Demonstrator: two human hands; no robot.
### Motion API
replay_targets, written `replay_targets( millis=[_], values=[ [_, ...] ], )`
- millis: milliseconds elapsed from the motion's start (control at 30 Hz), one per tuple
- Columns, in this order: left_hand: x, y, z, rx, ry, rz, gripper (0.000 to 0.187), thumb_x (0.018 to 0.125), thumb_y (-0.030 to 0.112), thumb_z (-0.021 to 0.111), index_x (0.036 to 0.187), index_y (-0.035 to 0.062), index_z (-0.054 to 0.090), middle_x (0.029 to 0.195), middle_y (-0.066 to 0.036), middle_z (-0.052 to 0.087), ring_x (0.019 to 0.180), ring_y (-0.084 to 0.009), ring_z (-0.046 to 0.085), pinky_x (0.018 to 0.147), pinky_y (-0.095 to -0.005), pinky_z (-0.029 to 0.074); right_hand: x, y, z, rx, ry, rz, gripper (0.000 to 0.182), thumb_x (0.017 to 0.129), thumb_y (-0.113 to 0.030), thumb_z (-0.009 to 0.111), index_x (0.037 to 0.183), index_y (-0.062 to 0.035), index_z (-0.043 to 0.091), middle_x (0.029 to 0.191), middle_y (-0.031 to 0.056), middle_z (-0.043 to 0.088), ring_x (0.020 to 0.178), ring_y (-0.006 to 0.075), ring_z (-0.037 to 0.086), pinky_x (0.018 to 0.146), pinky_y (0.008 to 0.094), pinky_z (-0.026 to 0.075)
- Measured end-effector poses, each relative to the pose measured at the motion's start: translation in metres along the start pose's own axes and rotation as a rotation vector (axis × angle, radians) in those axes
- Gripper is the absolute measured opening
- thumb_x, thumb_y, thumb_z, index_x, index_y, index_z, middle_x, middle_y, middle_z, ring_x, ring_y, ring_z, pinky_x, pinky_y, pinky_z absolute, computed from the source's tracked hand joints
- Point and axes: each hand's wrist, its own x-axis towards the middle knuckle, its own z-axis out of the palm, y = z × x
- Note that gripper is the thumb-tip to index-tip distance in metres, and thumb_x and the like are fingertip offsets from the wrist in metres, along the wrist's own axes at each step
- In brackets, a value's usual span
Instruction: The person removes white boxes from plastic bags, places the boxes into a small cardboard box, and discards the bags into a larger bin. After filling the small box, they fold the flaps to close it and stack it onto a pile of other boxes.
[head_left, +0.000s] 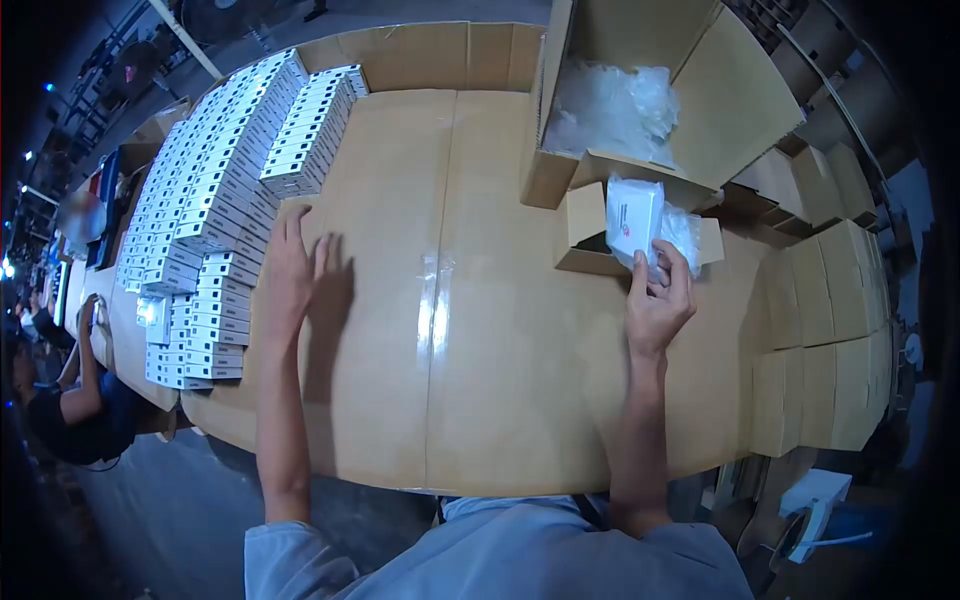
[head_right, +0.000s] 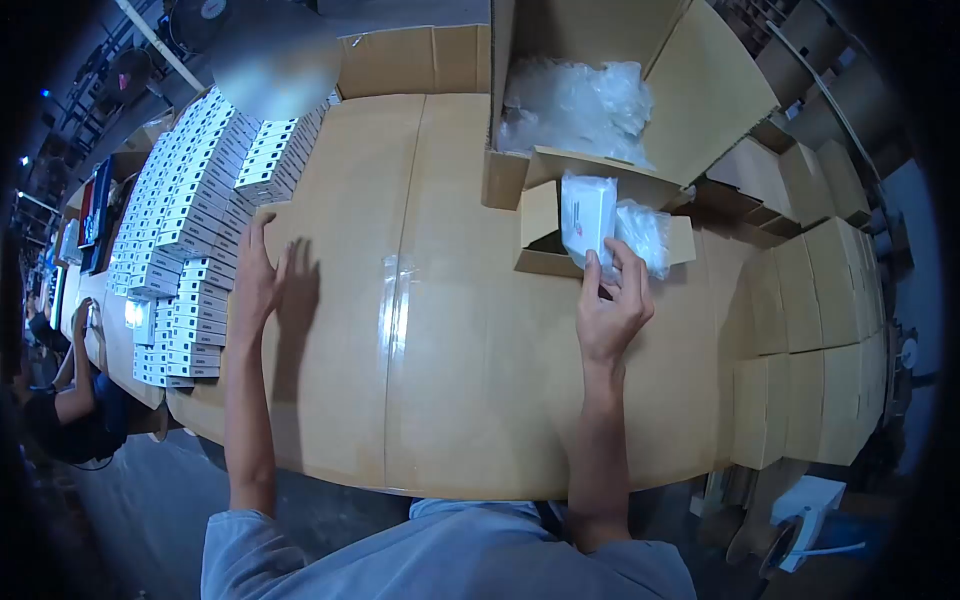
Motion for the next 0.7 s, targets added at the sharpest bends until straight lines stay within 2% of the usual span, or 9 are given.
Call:
replay_targets(
  millis=[33,133,167,267,400,500,600,633,700],
  values=[
    [0.007,-0.012,0.001,0.034,0.02,0.022,0.05,0.092,0.013,0.07,0.136,-0.001,0.05,0.132,-0.024,0.055,0.125,-0.0401,0.053,0.107,-0.0448,0.043,0.001,-0.003,0.003,-0.044,0.007,-0.025,0.022,0.087,0.007,0.072,0.108,0.0062,0.067,0.105,0.0138,0.067,0.088,0.0208,0.069,0.07,0.0309,0.067],
    [0.022,-0.041,0.015,0.121,0.087,0.067,0.055,0.089,0.012,0.071,0.137,-0.0019,0.048,0.135,-0.024,0.053,0.127,-0.0406,0.052,0.108,-0.0454,0.043,0.001,-0.004,0.003,-0.192,-0.083,-0.043,0.021,0.085,0.005,0.074,0.105,0.0048,0.069,0.1,0.0151,0.068,0.085,0.0255,0.069,0.068,0.0349,0.064],
    [0.027,-0.049,0.022,0.139,0.119,0.078,0.057,0.088,0.012,0.072,0.138,-0.0023,0.048,0.136,-0.024,0.052,0.127,-0.0407,0.051,0.108,-0.0455,0.043,0.002,0.004,0.004,-0.263,-0.072,-0.133,0.021,0.082,0.004,0.075,0.103,0.0035,0.071,0.094,0.017,0.069,0.083,0.0315,0.069,0.072,0.0404,0.057],
    [0.031,-0.066,0.028,0.313,0.183,0.134,0.059,0.087,0.012,0.07,0.14,-0.0043,0.047,0.136,-0.025,0.052,0.128,-0.0414,0.05,0.108,-0.047,0.043,0.007,0.01,0.008,-0.325,-0.141,-0.152,0.02,0.082,0.003,0.074,0.102,0.0039,0.071,0.094,0.0184,0.069,0.084,0.0351,0.068,0.077,0.0418,0.054],
    [0.039,-0.053,0.026,0.108,0.252,-0.043,0.051,0.089,0.007,0.065,0.136,-0.0057,0.049,0.135,-0.025,0.053,0.127,-0.0431,0.051,0.108,-0.0485,0.042,0.014,0.012,0.017,-0.362,-0.236,-0.08,0.013,0.085,0.0,0.072,0.097,0.0053,0.07,0.087,0.0182,0.064,0.077,0.0357,0.064,0.07,0.0435,0.052],
    [0.04,-0.068,0.031,0.11,0.234,-0.041,0.048,0.091,0.005,0.062,0.136,-0.0055,0.05,0.137,-0.025,0.053,0.129,-0.0413,0.051,0.11,-0.0472,0.041,0.015,0.016,0.021,-0.43,-0.282,-0.044,0.012,0.087,-0.002,0.071,0.096,0.0063,0.07,0.086,0.0185,0.061,0.076,0.0358,0.062,0.07,0.0459,0.05],
    [0.042,-0.078,0.037,0.127,0.219,-0.007,0.046,0.092,0.004,0.06,0.137,-0.005,0.05,0.139,-0.023,0.053,0.131,-0.0389,0.05,0.111,-0.046,0.041,0.019,0.017,0.023,-0.572,-0.335,-0.06,0.011,0.088,-0.003,0.07,0.094,0.0068,0.071,0.088,0.0176,0.059,0.083,0.0356,0.061,0.075,0.0456,0.049],
    [0.043,-0.085,0.043,0.148,0.229,0.018,0.046,0.093,0.004,0.059,0.137,-0.0048,0.051,0.139,-0.023,0.054,0.131,-0.0386,0.051,0.112,-0.0458,0.041,0.02,0.018,0.024,-0.634,-0.37,0.002,0.016,0.091,-0.009,0.069,0.092,0.0058,0.072,0.103,0.0163,0.062,0.096,0.0339,0.06,0.084,0.0472,0.048],
    [0.044,-0.09,0.049,0.164,0.263,0.03,0.049,0.09,0.004,0.06,0.138,-0.0037,0.051,0.134,-0.019,0.057,0.129,-0.037,0.052,0.11,-0.0453,0.041,0.017,0.013,0.023,-0.693,-0.325,-0.032,0.024,0.095,-0.017,0.066,0.094,0.0051,0.073,0.117,0.0147,0.061,0.106,0.0332,0.057,0.089,0.0496,0.046]
  ],
)
